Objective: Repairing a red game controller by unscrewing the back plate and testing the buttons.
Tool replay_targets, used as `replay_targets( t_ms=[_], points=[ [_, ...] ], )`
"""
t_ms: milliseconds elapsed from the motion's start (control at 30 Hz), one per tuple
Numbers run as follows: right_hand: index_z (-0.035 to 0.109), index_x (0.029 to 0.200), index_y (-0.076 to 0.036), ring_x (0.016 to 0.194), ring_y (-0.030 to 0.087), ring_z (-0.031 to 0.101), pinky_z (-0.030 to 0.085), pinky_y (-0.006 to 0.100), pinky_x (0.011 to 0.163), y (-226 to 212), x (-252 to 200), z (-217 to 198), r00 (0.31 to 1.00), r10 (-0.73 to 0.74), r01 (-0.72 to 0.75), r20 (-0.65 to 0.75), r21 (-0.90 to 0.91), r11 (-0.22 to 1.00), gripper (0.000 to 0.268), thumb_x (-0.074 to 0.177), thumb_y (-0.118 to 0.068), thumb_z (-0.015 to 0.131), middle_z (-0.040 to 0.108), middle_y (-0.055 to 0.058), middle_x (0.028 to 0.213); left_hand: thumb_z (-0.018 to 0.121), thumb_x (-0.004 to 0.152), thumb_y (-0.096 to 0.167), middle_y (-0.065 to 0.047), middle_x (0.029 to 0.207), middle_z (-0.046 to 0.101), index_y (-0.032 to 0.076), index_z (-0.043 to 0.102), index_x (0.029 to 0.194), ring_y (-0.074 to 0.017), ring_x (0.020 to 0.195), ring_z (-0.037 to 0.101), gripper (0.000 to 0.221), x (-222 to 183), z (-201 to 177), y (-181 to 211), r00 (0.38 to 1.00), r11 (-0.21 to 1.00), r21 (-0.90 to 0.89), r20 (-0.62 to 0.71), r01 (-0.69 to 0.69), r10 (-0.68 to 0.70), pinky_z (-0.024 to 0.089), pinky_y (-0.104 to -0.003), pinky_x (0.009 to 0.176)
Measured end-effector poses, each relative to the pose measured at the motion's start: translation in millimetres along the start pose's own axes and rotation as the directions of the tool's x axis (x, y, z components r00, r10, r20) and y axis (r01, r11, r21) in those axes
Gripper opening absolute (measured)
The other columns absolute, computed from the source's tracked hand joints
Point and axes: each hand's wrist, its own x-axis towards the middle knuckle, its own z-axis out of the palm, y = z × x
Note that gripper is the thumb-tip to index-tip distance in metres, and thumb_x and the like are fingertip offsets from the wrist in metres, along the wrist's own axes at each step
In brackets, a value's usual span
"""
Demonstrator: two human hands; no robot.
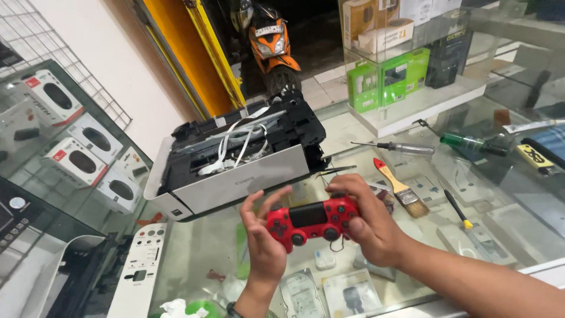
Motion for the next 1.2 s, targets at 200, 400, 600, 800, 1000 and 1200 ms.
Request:
replay_targets(
  t_ms=[200,400,600,800,1000,1200],
  points=[
    [0.046,0.129,-0.010,0.053,0.015,0.059,0.052,0.029,0.033,-5.3,11.5,6.9,0.814,0.577,-0.540,-0.062,0.286,0.792,0.049,0.095,-0.045,0.043,0.054,0.006,0.129,0.030,0.096,0.067,-0.017,0.140,0.057,0.010,0.042,0.134,-0.0215,0.066,0.069,0.070,-1.9,6.2,9.2,0.992,0.992,0.051,0.027,0.119,-0.121,0.060,-0.031,0.044],
    [0.020,0.157,-0.013,0.151,0.023,0.036,0.030,0.040,0.116,12.3,4.8,10.3,0.923,0.373,-0.362,-0.094,0.121,0.924,0.062,0.104,-0.039,0.037,0.043,0.015,0.159,0.030,0.093,0.067,-0.014,0.129,0.062,0.009,0.046,0.136,-0.0208,0.067,0.067,0.073,1.3,3.5,2.5,0.967,0.967,0.016,-0.009,0.255,-0.255,0.056,-0.031,0.042],
    [0.022,0.155,-0.013,0.140,0.022,0.044,0.039,0.036,0.108,17.3,5.9,9.1,0.896,0.438,-0.421,-0.071,0.175,0.890,0.062,0.103,-0.043,0.035,0.047,0.016,0.150,0.031,0.090,0.072,-0.014,0.130,0.059,0.014,0.039,0.118,-0.0239,0.077,0.069,0.064,-0.2,4.5,-2.4,0.953,0.953,0.021,-0.042,0.301,-0.300,0.057,-0.032,0.040],
    [0.046,0.137,-0.012,0.044,0.015,0.052,0.050,0.028,0.037,-2.3,10.7,10.0,0.831,0.556,-0.545,-0.022,0.167,0.821,0.049,0.100,-0.043,0.038,0.057,0.007,0.081,0.033,0.087,0.072,-0.012,0.126,0.060,0.016,0.040,0.111,-0.0251,0.084,0.070,0.062,1.0,2.9,-3.7,0.924,0.926,-0.020,-0.058,0.377,-0.377,0.056,-0.033,0.040],
    [0.051,0.125,-0.012,0.055,0.018,0.062,0.057,0.031,0.038,13.9,3.7,13.5,0.783,0.622,-0.596,-0.017,0.266,0.758,0.052,0.094,-0.053,0.044,0.059,0.011,0.113,0.035,0.087,0.069,-0.009,0.124,0.059,0.012,0.041,0.109,-0.0240,0.071,0.068,0.061,0.9,2.9,-5.8,0.909,0.912,-0.024,-0.074,0.409,-0.410,0.057,-0.035,0.040],
    [0.050,0.128,-0.012,0.061,0.016,0.060,0.057,0.030,0.038,9.0,4.0,13.3,0.815,0.580,-0.543,-0.010,0.337,0.769,0.051,0.097,-0.051,0.044,0.046,0.004,0.133,0.029,0.096,0.069,-0.011,0.124,0.060,0.010,0.050,0.112,-0.0206,0.114,0.061,0.064,-1.7,2.1,-6.2,0.979,0.970,0.138,-0.054,0.201,-0.195,0.059,-0.033,0.087]
  ],
)
